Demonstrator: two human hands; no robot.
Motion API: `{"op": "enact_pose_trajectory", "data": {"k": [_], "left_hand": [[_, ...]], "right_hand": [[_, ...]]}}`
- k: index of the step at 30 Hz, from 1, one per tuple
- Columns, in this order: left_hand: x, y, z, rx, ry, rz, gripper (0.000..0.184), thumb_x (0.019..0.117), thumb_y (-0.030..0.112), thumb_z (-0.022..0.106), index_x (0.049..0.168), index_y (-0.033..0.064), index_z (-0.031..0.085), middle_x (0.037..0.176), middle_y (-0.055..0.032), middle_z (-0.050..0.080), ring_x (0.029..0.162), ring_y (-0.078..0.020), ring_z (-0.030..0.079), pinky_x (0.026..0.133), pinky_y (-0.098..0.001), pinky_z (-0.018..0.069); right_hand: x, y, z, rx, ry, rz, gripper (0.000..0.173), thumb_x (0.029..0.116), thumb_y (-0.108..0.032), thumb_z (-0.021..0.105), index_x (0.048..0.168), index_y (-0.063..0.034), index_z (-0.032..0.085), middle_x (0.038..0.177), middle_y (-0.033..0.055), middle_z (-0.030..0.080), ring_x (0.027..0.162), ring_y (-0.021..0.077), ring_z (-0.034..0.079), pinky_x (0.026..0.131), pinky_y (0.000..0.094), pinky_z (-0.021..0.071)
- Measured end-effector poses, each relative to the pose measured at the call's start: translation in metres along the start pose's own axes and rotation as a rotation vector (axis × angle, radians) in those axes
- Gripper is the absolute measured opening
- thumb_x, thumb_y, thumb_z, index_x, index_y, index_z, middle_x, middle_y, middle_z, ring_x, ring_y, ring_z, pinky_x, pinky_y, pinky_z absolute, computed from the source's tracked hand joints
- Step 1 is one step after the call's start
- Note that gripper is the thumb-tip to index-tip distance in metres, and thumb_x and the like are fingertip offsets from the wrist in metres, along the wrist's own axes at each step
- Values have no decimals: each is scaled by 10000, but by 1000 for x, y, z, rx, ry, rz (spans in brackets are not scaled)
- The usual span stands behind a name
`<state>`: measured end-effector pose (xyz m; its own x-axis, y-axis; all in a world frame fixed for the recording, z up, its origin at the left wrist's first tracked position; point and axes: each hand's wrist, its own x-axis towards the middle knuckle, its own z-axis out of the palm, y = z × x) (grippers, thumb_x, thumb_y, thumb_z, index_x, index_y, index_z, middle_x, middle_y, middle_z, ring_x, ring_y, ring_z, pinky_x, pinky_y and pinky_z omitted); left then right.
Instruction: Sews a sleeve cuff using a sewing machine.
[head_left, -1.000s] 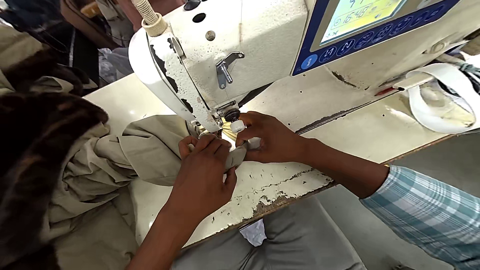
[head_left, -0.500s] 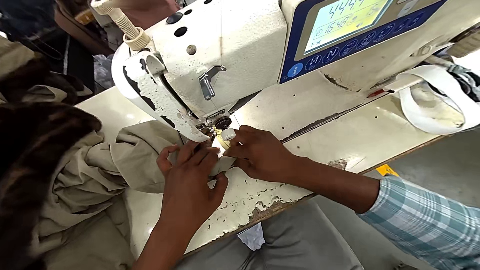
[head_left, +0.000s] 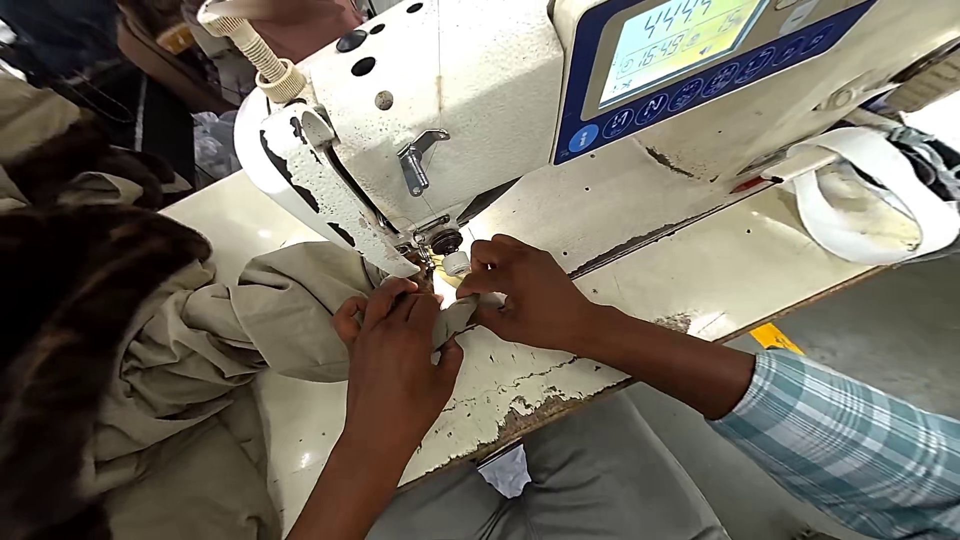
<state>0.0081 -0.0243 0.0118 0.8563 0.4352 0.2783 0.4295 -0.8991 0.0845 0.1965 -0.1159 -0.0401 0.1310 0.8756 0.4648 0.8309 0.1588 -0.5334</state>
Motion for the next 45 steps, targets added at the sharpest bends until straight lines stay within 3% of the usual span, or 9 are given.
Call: {"op": "enact_pose_trajectory", "data": {"k": [4, 8, 12, 17, 22, 33, 38, 42, 45], "left_hand": [[4, -2, 0, -83, -2, -26, 301, 759, 313, 702, 1010, 162, 768, 994, 19, 727, 1174, -241, 588, 998, -559, 319], [3, -6, 2, -28, -21, 19, 471, 718, 477, 836, 1060, 163, 758, 1043, 19, 737, 1189, -253, 593, 1004, -575, 326], [6, -5, 2, 61, 41, 44, 358, 681, 186, 892, 999, 116, 742, 984, -23, 753, 1151, -276, 629, 999, -595, 323], [7, 0, 12, 190, 103, 42, 345, 653, 213, 914, 917, 121, 711, 899, -21, 741, 1114, -256, 642, 1006, -548, 321], [3, -4, 16, 103, 92, 148, 286, 668, 160, 879, 874, 105, 687, 860, -41, 719, 1088, -289, 639, 982, -548, 334], [6, -10, 9, 26, -19, 303, 166, 750, 79, 796, 872, 101, 685, 794, -30, 706, 993, -275, 653, 938, -523, 353], [8, -9, 7, 2, -28, 260, 268, 715, 73, 808, 949, 91, 678, 782, -28, 694, 909, -270, 644, 919, -530, 360], [9, -8, 5, -16, -58, 171, 503, 694, 85, 857, 1142, 62, 629, 939, -61, 709, 901, -276, 637, 929, -567, 377], [9, -4, 3, -7, -80, 126, 439, 703, 93, 868, 1111, 78, 705, 920, -44, 725, 938, -278, 641, 958, -566, 369]], "right_hand": [[2, 1, -1, 26, 39, 17, 169, 824, -227, 700, 953, -216, 809, 850, -38, 579, 829, 134, 555, 640, 301, 455], [0, 2, 0, 63, 37, 33, 157, 877, -246, 678, 953, -223, 814, 852, -48, 583, 830, 117, 547, 668, 289, 453], [3, 4, 1, 188, 51, 55, 150, 892, -269, 704, 961, -209, 823, 854, -57, 564, 827, 82, 530, 688, 260, 444], [3, 6, 0, 231, 10, 81, 132, 883, -258, 718, 953, -213, 820, 849, -61, 561, 839, 70, 531, 697, 251, 442], [4, 9, -6, 204, -84, 47, 157, 848, -207, 685, 941, -194, 811, 819, -44, 548, 808, 93, 525, 658, 260, 427], [4, 11, -9, 110, -136, 3, 147, 856, -225, 691, 945, -230, 808, 850, -45, 571, 839, 129, 539, 657, 300, 441], [4, 10, -8, 139, -149, 25, 166, 848, -184, 689, 951, -212, 817, 868, -40, 589, 849, 128, 541, 666, 297, 443], [4, 11, -8, 152, -154, 20, 145, 856, -206, 710, 955, -210, 816, 863, -42, 578, 841, 120, 531, 664, 286, 435], [4, 12, -8, 152, -141, -6, 150, 856, -227, 715, 964, -196, 814, 861, -36, 576, 832, 122, 528, 660, 282, 430]]}}
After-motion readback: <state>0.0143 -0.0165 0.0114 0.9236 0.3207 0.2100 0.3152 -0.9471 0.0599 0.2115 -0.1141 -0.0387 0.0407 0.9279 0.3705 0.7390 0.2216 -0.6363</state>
